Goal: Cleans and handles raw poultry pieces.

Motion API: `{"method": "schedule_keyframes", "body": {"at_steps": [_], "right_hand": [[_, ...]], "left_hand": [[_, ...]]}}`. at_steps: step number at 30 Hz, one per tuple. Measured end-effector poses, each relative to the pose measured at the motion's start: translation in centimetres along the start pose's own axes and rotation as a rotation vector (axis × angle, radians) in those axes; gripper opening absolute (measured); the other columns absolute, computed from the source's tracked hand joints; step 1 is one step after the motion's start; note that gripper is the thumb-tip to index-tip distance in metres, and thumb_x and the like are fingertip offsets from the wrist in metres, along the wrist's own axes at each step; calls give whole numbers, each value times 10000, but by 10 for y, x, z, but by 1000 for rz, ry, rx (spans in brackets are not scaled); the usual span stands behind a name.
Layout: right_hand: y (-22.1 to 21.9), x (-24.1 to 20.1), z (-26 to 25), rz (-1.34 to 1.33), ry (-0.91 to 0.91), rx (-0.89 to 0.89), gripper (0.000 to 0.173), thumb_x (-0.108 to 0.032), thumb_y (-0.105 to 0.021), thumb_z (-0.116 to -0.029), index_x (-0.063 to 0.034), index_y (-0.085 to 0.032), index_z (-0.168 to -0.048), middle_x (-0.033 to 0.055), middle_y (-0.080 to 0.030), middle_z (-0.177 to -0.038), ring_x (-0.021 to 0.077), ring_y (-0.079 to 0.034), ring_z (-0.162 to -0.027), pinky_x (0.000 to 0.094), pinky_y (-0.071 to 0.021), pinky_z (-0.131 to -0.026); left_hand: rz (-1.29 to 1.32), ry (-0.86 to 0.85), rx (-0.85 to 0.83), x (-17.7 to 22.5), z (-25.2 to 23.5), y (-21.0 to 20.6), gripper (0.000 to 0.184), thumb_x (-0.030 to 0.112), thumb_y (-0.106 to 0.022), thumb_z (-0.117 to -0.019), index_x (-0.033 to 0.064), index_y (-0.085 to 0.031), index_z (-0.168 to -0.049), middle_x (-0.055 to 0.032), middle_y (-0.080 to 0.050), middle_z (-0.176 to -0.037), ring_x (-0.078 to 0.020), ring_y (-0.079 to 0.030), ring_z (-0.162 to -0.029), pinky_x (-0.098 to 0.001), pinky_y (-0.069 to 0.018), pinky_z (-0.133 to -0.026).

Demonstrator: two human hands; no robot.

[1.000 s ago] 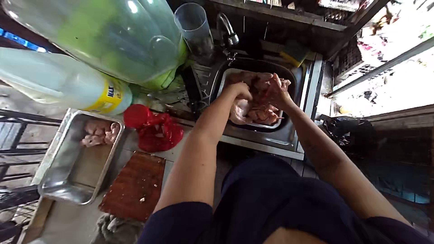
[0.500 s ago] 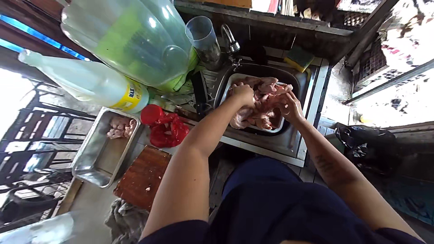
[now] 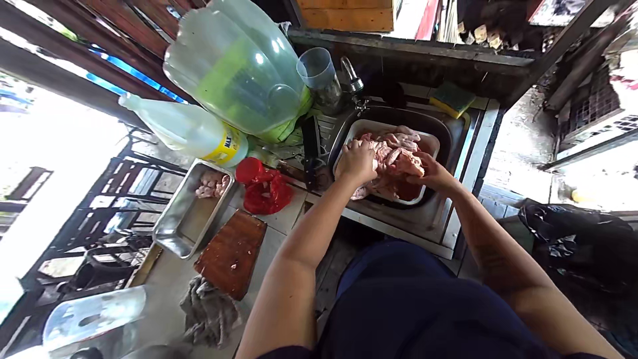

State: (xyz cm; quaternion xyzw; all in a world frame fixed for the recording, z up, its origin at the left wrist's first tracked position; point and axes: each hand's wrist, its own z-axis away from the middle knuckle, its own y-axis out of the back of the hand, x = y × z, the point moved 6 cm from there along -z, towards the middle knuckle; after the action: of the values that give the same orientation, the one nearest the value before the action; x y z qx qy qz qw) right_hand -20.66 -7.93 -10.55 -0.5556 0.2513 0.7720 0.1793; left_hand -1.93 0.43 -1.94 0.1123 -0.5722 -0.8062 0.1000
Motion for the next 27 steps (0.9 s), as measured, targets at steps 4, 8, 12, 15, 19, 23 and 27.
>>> {"method": "schedule_keyframes", "body": {"at_steps": [4, 8, 12, 15, 19, 23, 27], "right_hand": [[-11, 7, -16, -400, -8, -246, 908, -263, -759, -890, -180, -232, -1625, 107, -516, -1511, 222, -567, -1312, 424, -516, -1060], [-15, 1, -27, -435, -150, -157, 719, -638, -368, -1038, -164, -353, -1579, 133, -612, -1368, 237, -620, -1206, 449, -522, -1021], [-3, -27, -52, 336, -138, -58, 609, -406, -668, -992, -67, -529, -1478, 280, -525, -1455, 444, -494, -1360, 644, -401, -1106], [-28, -52, -56, 851, -210, -139, 958, -424, -846, -796, -117, -380, -1575, 366, -397, -1512, 595, -428, -1334, 786, -390, -983], [-65, -70, -47, 1033, -375, -65, 903, -192, -694, -937, 39, -146, -1617, 452, -82, -1599, 688, -215, -1412, 837, -282, -1010], [-90, -61, -62, 1105, -282, 27, 778, -26, -608, -963, 132, -157, -1578, 424, -88, -1622, 664, -117, -1472, 896, -209, -1010], [-83, -50, -66, 1048, -245, 90, 865, 41, -636, -901, 11, -160, -1623, 353, -177, -1643, 667, -269, -1414, 868, -335, -921]], "left_hand": [[59, 52, 46, -6, 6, -12, 568, 361, -806, -796, 115, -686, -1294, -131, -535, -1468, -411, -445, -1371, -677, -404, -1018], [148, 112, 107, -11, 13, -19, 560, 350, -815, -793, 119, -693, -1288, -168, -553, -1421, -427, -450, -1364, -679, -426, -995], [147, 132, 102, -8, 11, -18, 437, 232, -743, -860, 90, -688, -1269, -175, -545, -1417, -421, -442, -1371, -660, -444, -974], [126, 132, 122, -10, 12, -14, 359, 184, -653, -953, 94, -664, -1300, -174, -548, -1415, -403, -474, -1351, -616, -438, -1014], [121, 152, 227, -13, 21, -25, 358, 113, -624, -973, 84, -639, -1330, -188, -580, -1394, -423, -483, -1373, -714, -233, -1157], [6, 75, 296, 4, 25, -35, 408, 21, -585, -966, -1, -578, -1374, -237, -606, -1333, -454, -510, -1336, -662, -205, -1209], [-81, -48, 179, 15, 8, -28, 295, -22, -533, -979, -67, -612, -1259, -230, -606, -1278, -408, -576, -1212, -542, -454, -1012]]}}
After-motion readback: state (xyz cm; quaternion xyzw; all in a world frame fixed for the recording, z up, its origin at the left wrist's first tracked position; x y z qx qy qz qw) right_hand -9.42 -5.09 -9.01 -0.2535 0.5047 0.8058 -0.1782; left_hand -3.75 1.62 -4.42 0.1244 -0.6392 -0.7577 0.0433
